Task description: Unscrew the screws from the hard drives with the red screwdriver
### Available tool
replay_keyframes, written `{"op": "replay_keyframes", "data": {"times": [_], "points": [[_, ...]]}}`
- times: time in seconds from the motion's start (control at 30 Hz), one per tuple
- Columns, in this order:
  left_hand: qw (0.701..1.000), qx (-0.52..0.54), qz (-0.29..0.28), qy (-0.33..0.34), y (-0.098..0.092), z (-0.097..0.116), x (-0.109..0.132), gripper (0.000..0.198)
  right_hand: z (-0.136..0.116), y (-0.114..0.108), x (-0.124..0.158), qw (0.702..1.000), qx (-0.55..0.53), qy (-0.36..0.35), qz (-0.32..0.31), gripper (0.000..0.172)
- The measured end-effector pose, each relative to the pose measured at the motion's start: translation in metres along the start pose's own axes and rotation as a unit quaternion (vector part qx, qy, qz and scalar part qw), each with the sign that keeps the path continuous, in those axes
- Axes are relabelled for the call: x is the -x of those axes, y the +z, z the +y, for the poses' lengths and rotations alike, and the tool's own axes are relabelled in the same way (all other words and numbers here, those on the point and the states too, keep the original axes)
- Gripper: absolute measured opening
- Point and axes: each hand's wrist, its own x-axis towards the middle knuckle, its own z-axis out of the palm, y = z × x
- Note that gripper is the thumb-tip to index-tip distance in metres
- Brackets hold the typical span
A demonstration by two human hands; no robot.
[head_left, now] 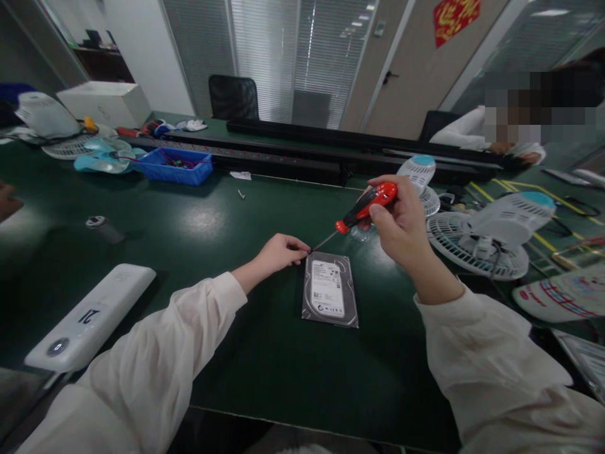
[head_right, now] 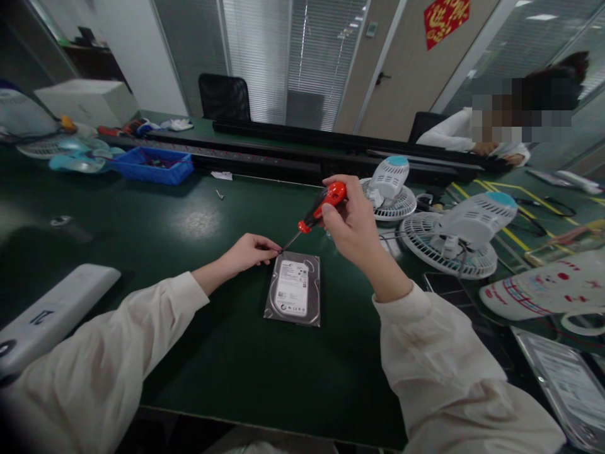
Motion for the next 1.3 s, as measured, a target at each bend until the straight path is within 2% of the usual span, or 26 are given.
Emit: {"op": "replay_keyframes", "data": {"times": [0.2, 0.7, 0.8, 0.9, 1.1, 1.3], "points": [[1.000, -0.004, -0.002, 0.006, -0.002, -0.003, -0.001, 0.014, 0.003, 0.001, -0.001, 0.999, -0.005, -0.029, 0.018, 0.034], [1.000, 0.000, 0.000, 0.009, 0.000, -0.002, -0.001, 0.014, 0.006, 0.003, 0.000, 0.999, -0.010, -0.034, 0.016, 0.035], [1.000, 0.001, -0.001, 0.011, -0.001, -0.003, -0.001, 0.013, 0.008, 0.003, -0.002, 0.999, 0.001, -0.032, 0.005, 0.034], [1.000, 0.003, -0.003, 0.014, -0.001, -0.005, -0.002, 0.012, 0.007, 0.003, -0.006, 0.999, -0.002, -0.050, -0.013, 0.039], [1.000, 0.003, -0.001, 0.017, -0.001, -0.008, -0.004, 0.012, -0.009, 0.004, -0.020, 0.992, 0.057, -0.088, -0.073, 0.036], [1.000, 0.001, 0.001, 0.022, 0.000, -0.008, -0.003, 0.012, -0.013, 0.008, -0.023, 0.988, 0.079, -0.109, -0.071, 0.041]]}}
